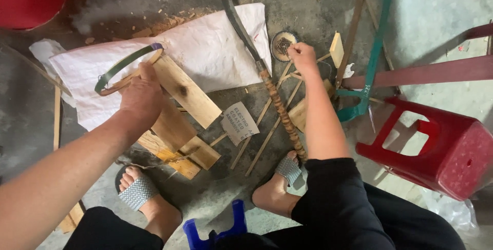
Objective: Sanding and assembling wooden components into a circular frame using a hammer and tape.
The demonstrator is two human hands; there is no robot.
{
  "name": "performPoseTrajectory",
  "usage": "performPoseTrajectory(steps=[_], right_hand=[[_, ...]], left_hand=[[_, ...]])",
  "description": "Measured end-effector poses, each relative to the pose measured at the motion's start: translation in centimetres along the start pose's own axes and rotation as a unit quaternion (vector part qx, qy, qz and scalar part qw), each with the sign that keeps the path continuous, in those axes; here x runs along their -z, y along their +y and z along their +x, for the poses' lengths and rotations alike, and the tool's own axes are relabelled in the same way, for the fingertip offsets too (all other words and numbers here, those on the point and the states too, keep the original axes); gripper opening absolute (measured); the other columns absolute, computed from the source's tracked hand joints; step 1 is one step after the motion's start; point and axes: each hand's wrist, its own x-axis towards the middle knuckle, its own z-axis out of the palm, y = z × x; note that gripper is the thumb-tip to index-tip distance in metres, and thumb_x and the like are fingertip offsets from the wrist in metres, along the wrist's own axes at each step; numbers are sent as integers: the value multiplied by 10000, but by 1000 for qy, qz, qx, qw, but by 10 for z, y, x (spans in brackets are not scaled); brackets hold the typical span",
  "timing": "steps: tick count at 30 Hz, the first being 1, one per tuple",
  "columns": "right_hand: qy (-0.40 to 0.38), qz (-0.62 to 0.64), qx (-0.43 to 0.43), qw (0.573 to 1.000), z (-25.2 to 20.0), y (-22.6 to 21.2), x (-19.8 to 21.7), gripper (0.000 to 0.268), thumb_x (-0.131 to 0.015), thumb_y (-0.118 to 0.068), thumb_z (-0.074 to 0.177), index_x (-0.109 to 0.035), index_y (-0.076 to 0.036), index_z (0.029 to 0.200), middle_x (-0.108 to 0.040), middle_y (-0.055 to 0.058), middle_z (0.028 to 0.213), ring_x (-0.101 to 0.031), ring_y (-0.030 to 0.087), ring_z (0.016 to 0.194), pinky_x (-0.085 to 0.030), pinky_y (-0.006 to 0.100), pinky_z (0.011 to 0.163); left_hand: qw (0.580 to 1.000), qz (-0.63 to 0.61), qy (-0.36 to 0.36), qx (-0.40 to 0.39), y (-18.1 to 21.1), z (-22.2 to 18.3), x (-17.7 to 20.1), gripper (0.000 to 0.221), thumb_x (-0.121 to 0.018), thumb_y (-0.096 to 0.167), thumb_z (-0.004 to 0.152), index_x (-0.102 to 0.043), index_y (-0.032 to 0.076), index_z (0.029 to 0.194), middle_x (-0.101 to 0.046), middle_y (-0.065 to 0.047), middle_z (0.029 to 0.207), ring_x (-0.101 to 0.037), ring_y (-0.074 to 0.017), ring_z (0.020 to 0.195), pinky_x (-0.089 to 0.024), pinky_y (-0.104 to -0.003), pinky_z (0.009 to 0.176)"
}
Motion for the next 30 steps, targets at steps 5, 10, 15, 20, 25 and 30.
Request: performPoseTrajectory(steps=[5, 10, 15, 20, 25, 30], right_hand=[[-40, 130, -38, 990, -20, -39, 11, 176, -704, -273, 879, -749, -132, 975, -694, 18, 735, -642, 74, 615, -510, 191, 608], [-91, 248, -67, 962, -52, -87, 25, 119, -680, -240, 957, -682, -142, 1023, -725, -5, 856, -686, 53, 649, -548, 164, 653], [-15, 200, 81, 976, -95, -159, 25, 65, -761, -170, 818, -729, -114, 826, -662, 50, 619, -594, 106, 588, -438, 211, 625], [-27, 209, 158, 965, -132, -182, -21, 78, -690, -18, 850, -680, -69, 908, -640, 57, 623, -553, 87, 568, -459, 211, 565], [-93, 234, 198, 947, -197, -262, -55, 165, -695, 32, 874, -762, -69, 985, -738, 86, 737, -685, 104, 654, -577, 249, 640], [-188, 261, 245, 915, -188, -282, -128, 230, -685, 84, 895, -764, -8, 1090, -768, 124, 888, -764, 158, 782, -648, 288, 733]], left_hand=[[1000, 10, -8, 0, -3, 5, -7, 417, -468, 129, 1023, -239, -44, 1325, -612, -197, 1029, -772, -429, 844, -622, -510, 765], [999, 23, -20, -8, -6, 11, -14, 442, -461, 120, 1010, -229, -60, 1341, -593, -195, 1029, -769, -423, 834, -622, -499, 752], [998, 30, 25, -49, -20, 20, -34, 794, -604, 302, 947, -232, -110, 1515, -646, -250, 1198, -743, -404, 1006, -613, -557, 805], [995, 28, 100, 7, -6, 34, -65, 835, -737, 293, 869, -316, -74, 1489, -588, -186, 1260, -745, -342, 977, -624, -501, 780], [978, -155, 114, 77, 6, 47, -84, 850, -778, 232, 881, -211, -16, 1464, -563, -214, 1203, -726, -444, 988, -619, -489, 825], [985, 9, 166, 37, 18, 33, -73, 763, -698, 270, 906, -368, -92, 1492, -460, -162, 1416, -649, -281, 1080, -581, -359, 826]])
